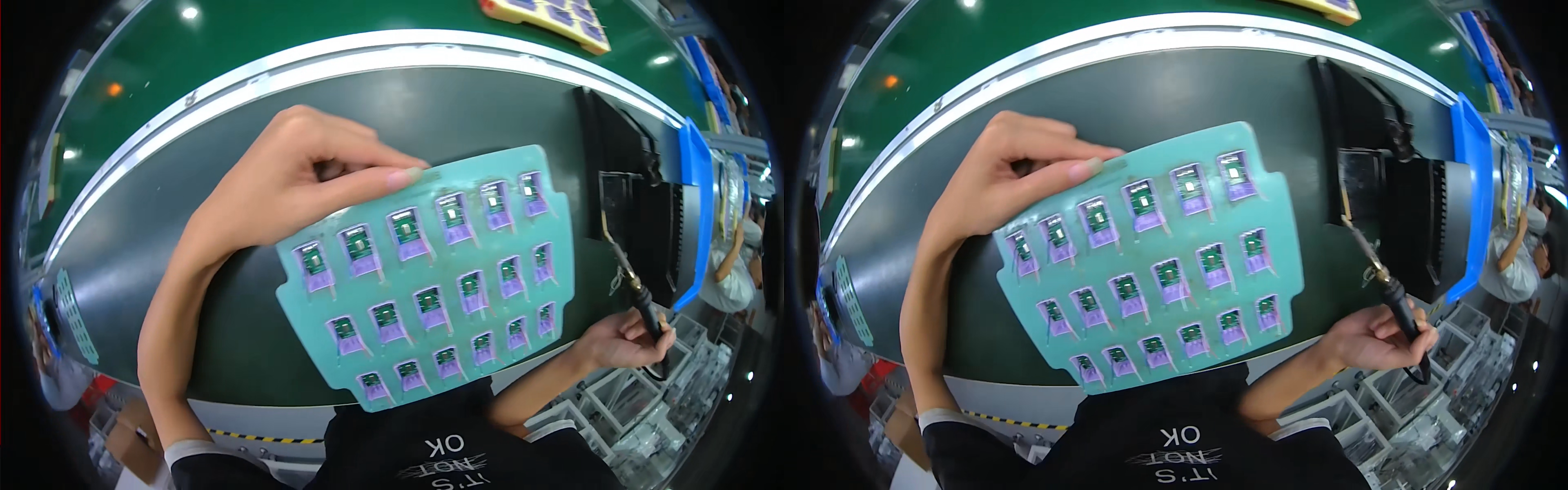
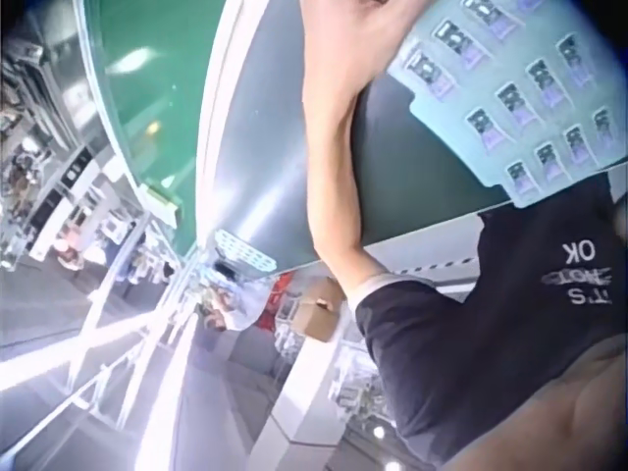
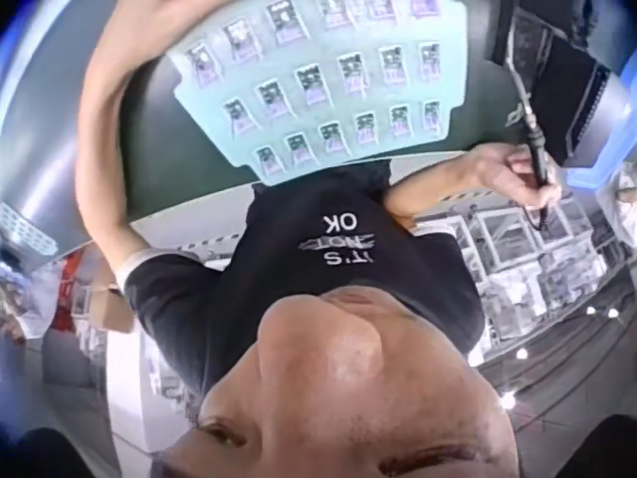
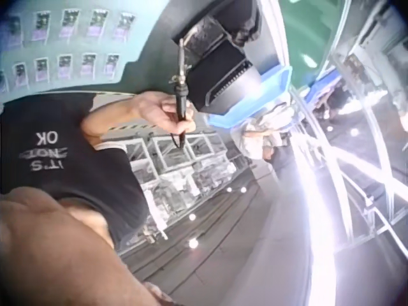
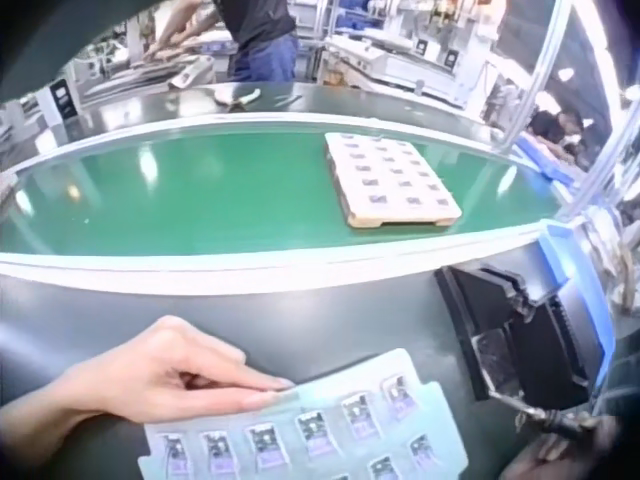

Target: Soldering electronic components onto small circuit boards held in a tray.

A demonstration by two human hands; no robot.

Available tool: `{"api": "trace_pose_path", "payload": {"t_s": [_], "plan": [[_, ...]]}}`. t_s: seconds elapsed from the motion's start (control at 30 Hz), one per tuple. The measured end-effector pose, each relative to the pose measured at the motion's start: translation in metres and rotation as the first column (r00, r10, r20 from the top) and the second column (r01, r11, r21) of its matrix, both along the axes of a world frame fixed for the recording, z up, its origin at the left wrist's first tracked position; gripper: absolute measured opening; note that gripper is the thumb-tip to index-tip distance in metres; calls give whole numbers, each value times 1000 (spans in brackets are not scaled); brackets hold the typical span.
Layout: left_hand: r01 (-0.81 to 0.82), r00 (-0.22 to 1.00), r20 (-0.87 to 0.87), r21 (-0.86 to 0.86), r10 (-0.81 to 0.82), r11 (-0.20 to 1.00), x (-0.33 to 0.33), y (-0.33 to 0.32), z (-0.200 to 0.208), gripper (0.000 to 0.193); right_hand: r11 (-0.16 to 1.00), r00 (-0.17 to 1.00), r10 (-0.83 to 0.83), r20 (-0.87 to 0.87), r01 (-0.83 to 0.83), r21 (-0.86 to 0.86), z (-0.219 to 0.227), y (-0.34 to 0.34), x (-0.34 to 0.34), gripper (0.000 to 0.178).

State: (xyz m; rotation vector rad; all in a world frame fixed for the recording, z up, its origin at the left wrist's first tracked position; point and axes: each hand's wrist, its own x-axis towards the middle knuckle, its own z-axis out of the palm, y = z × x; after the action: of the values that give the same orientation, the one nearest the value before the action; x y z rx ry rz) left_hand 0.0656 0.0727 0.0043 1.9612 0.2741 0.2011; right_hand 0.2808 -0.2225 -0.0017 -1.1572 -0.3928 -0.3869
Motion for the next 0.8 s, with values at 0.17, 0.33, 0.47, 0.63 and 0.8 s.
{"api": "trace_pose_path", "payload": {"t_s": [0.17,0.33,0.47,0.63,0.8], "plan": [[17,1000,19,-13,-17,1000,1,3,-2,20,998,1000,-21,19,22,-66,8,1,-2,39],[16,998,69,-40,-13,999,0,1,-5,19,998,1000,-3,16,4,-58,9,0,-3,37],[13,996,93,-33,-10,999,-4,0,-9,19,999,1000,25,2,-25,-43,2,-2,-1,32],[15,998,55,-35,-13,999,-2,0,-6,19,996,996,86,39,-85,-34,5,-9,3,29],[4,1000,-15,-42,-4,999,-3,0,-4,19,997,997,65,36,-63,-43,3,-7,3,28]]}}
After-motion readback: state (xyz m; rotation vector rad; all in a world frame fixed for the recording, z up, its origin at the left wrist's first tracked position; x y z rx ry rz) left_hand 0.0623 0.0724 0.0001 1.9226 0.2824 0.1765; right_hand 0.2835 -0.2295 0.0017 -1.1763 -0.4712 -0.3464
